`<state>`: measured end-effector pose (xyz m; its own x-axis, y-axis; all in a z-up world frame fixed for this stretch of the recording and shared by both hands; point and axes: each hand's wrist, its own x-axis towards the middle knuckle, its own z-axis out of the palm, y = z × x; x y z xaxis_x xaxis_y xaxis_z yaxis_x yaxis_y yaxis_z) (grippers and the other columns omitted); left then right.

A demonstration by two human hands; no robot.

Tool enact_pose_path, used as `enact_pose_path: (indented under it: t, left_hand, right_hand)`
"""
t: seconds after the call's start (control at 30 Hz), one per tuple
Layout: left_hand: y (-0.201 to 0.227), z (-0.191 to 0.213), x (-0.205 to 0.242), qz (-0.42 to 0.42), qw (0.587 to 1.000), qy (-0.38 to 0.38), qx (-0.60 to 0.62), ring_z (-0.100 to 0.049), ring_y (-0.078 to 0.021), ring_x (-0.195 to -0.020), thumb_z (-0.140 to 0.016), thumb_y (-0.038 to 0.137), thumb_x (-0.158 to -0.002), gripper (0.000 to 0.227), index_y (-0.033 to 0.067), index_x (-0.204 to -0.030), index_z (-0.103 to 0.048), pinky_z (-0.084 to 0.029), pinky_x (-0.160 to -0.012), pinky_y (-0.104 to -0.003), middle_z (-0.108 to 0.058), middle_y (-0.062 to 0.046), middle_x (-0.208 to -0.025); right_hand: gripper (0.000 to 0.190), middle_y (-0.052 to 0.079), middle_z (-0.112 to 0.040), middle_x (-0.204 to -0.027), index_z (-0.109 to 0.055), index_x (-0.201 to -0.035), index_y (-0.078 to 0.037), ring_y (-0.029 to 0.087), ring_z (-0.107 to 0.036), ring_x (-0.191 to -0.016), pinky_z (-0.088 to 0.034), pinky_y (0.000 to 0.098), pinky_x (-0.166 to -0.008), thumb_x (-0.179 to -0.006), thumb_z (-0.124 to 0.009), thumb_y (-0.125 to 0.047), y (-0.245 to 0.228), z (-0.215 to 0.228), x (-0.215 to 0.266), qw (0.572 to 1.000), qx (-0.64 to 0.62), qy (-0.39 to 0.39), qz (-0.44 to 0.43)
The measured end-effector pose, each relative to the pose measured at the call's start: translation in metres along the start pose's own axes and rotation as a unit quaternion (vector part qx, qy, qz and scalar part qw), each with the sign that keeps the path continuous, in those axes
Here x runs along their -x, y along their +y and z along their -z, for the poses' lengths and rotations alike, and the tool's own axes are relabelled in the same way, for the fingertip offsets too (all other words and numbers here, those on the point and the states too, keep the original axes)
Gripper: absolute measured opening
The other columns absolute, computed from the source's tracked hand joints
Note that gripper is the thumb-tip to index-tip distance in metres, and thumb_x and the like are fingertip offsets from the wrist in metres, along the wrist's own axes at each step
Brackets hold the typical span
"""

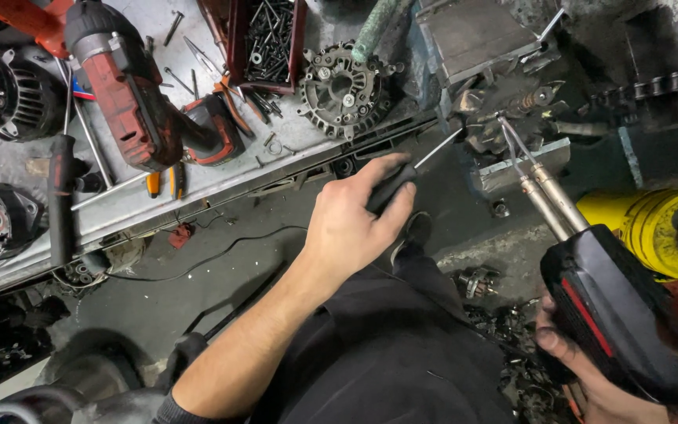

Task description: The person uses a heat gun and a screwdriver to work on a mechanical part clamped in a vise. They heat the part, pry it with the screwdriver, and then remove it from the vise to place it on the workbench.

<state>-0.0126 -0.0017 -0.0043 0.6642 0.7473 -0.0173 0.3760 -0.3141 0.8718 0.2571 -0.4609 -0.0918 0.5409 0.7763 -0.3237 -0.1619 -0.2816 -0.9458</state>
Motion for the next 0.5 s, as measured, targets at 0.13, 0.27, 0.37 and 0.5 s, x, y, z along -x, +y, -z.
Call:
enact_pose_path:
  t: [0.13, 0.27, 0.37, 0.5]
  left_hand:
    - [-0.001, 0.006, 0.001, 0.023, 1.000, -0.008, 0.013, -0.080, -0.0252, -0.083, -0.069, 0.027, -0.092, 0.037, 0.0121, -0.126, -0.068, -0.063, -0.074, -0.033, -0.079, -0.013, -0.094]
    - [0.000, 0.009, 0.002, 0.042, 0.999, -0.017, 0.015, -0.080, -0.0233, -0.081, -0.069, 0.027, -0.092, 0.037, 0.0129, -0.126, -0.068, -0.063, -0.073, -0.032, -0.079, -0.012, -0.093]
    - [-0.005, 0.008, 0.004, 0.013, 1.000, -0.018, 0.019, -0.080, -0.0243, -0.084, -0.069, 0.027, -0.093, 0.038, 0.0114, -0.127, -0.067, -0.063, -0.075, -0.032, -0.079, -0.012, -0.096]
    - [-0.009, 0.005, 0.006, 0.000, 1.000, -0.014, 0.018, -0.080, -0.0251, -0.087, -0.070, 0.026, -0.093, 0.039, 0.0100, -0.128, -0.067, -0.063, -0.076, -0.032, -0.079, -0.013, -0.099]
  right_hand:
    - [0.066, 0.013, -0.068, -0.114, -0.055, -0.142, -0.004, 0.021, -0.071, -0.099, -0.065, 0.0362, -0.080, -0.081, -0.077, 0.004, 0.058, 0.032, 0.022, 1.000, 0.004, 0.005, 0.002]
    - [0.065, 0.012, -0.069, -0.114, -0.056, -0.141, -0.004, 0.021, -0.071, -0.099, -0.065, 0.0361, -0.080, -0.080, -0.077, 0.004, 0.218, 0.067, 0.081, 1.000, 0.008, 0.010, 0.003]
    - [0.064, 0.012, -0.069, -0.114, -0.056, -0.140, -0.004, 0.021, -0.071, -0.099, -0.065, 0.0360, -0.080, -0.080, -0.077, 0.004, 0.239, 0.064, 0.078, 1.000, 0.010, 0.014, 0.004]
    - [0.063, 0.012, -0.069, -0.113, -0.057, -0.139, -0.004, 0.021, -0.071, -0.099, -0.064, 0.0359, -0.080, -0.080, -0.077, 0.003, 0.257, 0.054, 0.087, 1.000, 0.012, 0.016, 0.003]
